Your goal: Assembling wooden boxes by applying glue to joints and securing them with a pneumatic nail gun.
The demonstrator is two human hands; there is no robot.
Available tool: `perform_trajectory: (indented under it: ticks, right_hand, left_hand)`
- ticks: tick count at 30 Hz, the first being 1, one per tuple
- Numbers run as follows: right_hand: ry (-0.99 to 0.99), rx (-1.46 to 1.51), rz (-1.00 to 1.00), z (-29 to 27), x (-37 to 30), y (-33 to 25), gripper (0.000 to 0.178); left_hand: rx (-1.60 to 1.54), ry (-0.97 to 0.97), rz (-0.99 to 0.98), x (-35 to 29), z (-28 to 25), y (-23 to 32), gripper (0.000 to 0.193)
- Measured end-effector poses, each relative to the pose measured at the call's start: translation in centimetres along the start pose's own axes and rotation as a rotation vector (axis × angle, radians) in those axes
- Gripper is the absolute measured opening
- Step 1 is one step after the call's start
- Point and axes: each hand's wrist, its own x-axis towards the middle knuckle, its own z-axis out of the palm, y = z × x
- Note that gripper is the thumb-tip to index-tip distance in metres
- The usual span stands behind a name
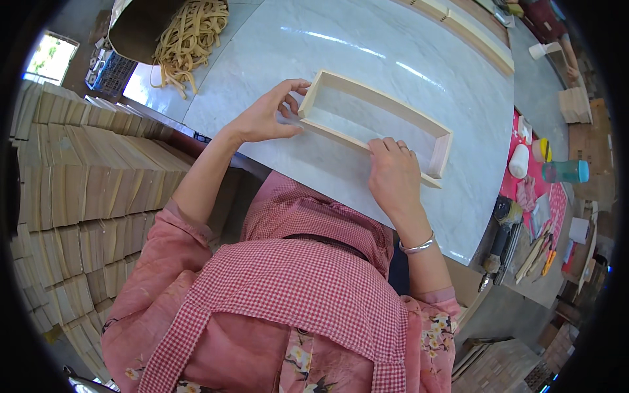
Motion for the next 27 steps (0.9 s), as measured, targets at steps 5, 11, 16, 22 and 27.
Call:
perform_trajectory:
  ticks: [5,11,16,22,27]
  right_hand:
    - [0.001,0.004,-0.008,0.4,0.7,0.2,0.018]
    - [0.019,0.009,-0.014,0.5,1.1,0.3,0.014]
    - [-0.001,-0.025,-0.024,1.1,0.9,0.9,0.013]
    - [0.130,0.134,-0.024,0.7,0.5,0.9,0.026]
    - [0.305,0.216,0.116,-3.8,-3.2,4.8,0.053]
  left_hand:
    - [-0.069,-0.006,-0.063,0.5,-0.1,0.5,0.094]
    - [-0.065,-0.096,-0.126,1.5,-0.6,0.3,0.101]
    - [-0.033,-0.202,-0.092,2.6,-0.9,0.3,0.106]
    - [-0.183,-0.192,-0.090,3.5,-0.8,-0.6,0.109]
    - [-0.162,-0.202,-0.169,4.2,-0.8,0.0,0.109]
